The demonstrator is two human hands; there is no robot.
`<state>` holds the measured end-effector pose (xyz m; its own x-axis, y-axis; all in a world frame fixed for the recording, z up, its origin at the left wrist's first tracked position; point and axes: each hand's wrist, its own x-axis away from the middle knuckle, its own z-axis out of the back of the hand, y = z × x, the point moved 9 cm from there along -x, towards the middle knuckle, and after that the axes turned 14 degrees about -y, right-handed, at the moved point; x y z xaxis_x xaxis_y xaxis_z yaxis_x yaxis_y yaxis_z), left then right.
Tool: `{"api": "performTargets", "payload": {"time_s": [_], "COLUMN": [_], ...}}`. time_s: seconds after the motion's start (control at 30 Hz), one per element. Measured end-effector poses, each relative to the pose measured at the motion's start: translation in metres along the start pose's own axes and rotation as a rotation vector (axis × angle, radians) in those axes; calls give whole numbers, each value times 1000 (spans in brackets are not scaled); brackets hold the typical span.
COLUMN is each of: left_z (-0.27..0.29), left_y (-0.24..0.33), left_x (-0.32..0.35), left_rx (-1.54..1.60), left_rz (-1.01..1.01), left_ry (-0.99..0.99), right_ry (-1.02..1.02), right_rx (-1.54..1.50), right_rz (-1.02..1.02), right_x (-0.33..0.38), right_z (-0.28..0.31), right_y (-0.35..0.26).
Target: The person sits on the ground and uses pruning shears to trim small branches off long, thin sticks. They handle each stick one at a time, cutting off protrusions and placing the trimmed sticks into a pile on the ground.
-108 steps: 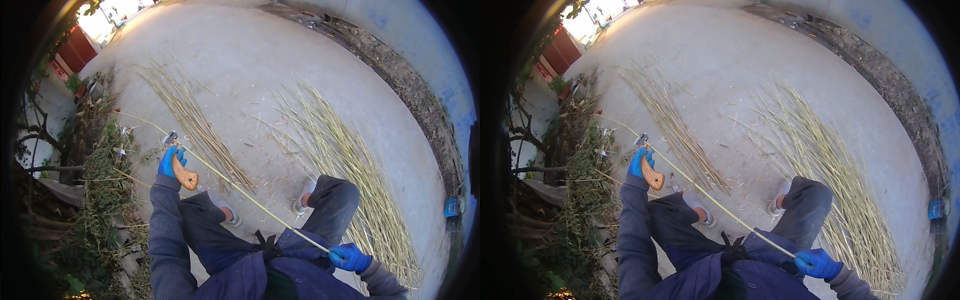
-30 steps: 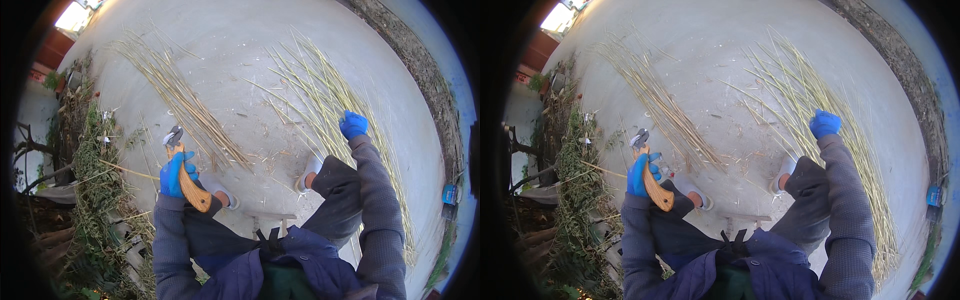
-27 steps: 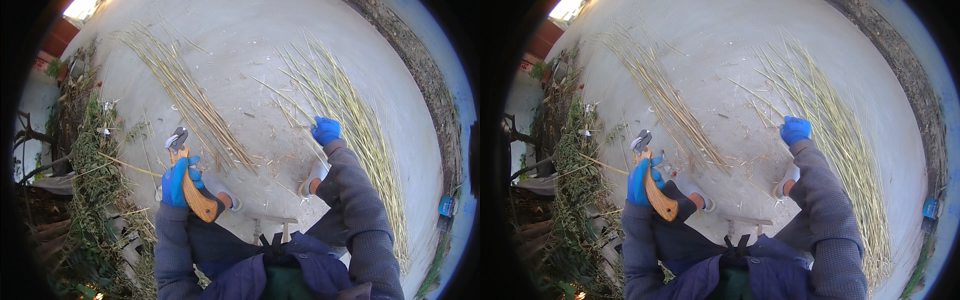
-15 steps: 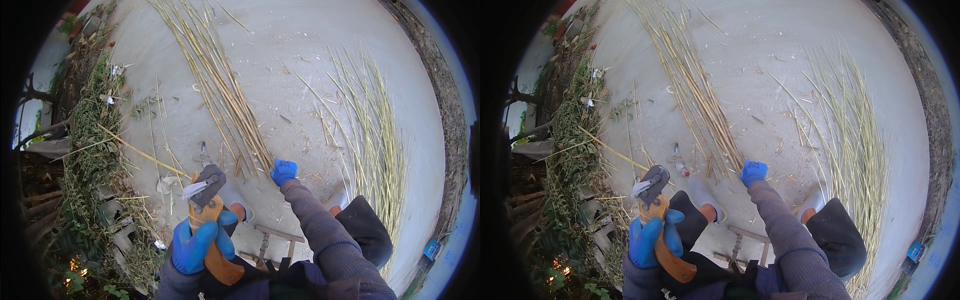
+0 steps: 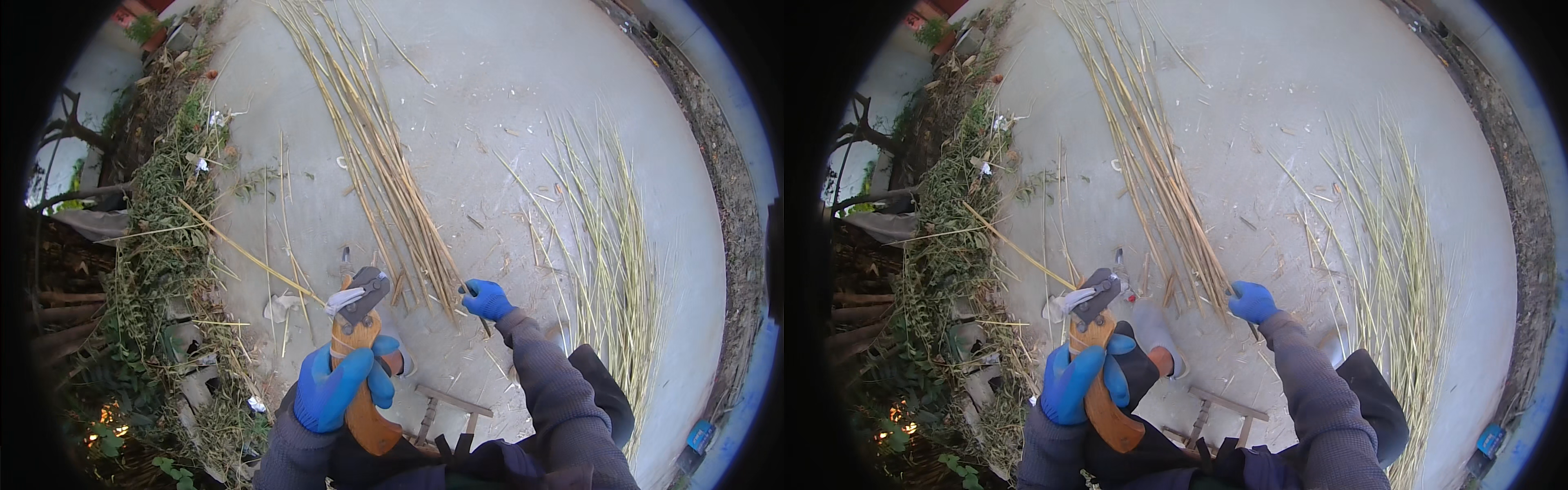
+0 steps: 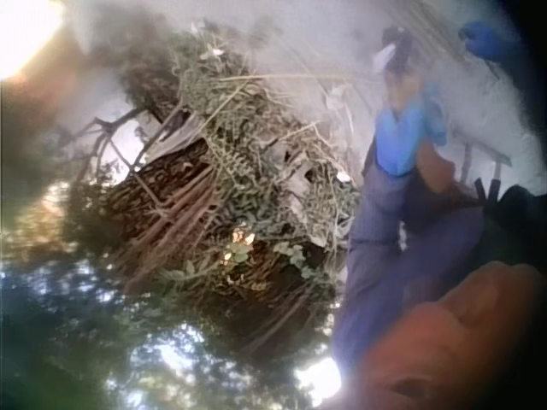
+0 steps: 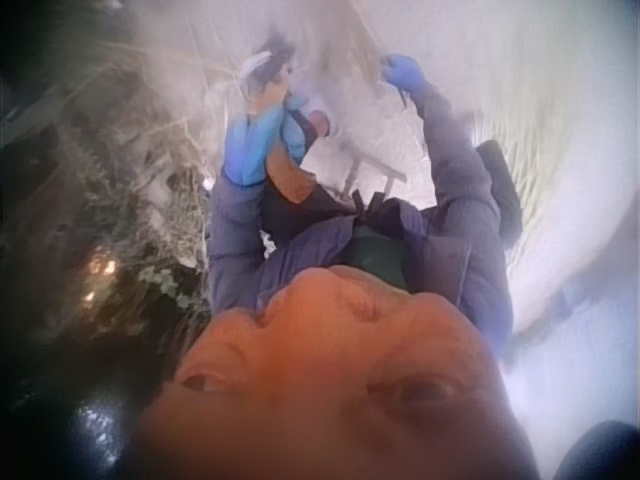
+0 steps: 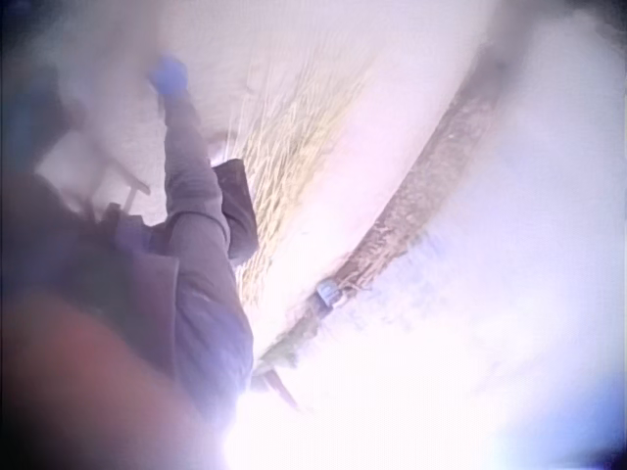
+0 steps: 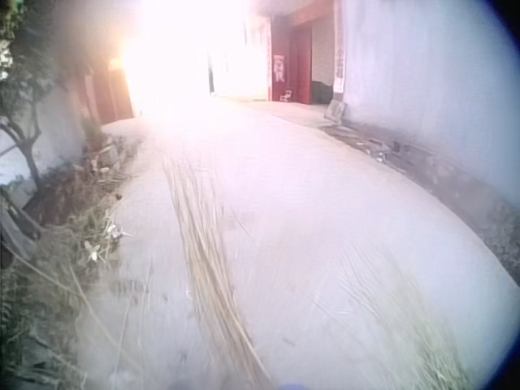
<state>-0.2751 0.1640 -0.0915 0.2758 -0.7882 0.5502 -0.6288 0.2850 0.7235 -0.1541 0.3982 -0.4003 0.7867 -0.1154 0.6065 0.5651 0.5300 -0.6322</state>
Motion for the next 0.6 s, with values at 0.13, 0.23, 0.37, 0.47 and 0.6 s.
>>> {"api": "performTargets", "payload": {"time_s": [0.13,0.23,0.37,0.47,0.6], "left_z": [2,4,4,6,10], "left_y": [-2,-1,-6,-11,-25], "left_x": [4,5,5,3,-3], "left_rx": [-44,-80,-71,-78,-70], "left_rz": [-97,-179,-222,-251,-217], "left_ry": [19,38,33,44,47], "right_ry": [-225,-224,-131,-141,-161], "right_rx": [-663,-671,-700,-794,-832], "right_rz": [-9,155,236,264,345], "right_x": [91,166,262,323,372], "right_z": [35,67,79,59,31], "right_y": [-49,-102,-132,-139,-154]}}
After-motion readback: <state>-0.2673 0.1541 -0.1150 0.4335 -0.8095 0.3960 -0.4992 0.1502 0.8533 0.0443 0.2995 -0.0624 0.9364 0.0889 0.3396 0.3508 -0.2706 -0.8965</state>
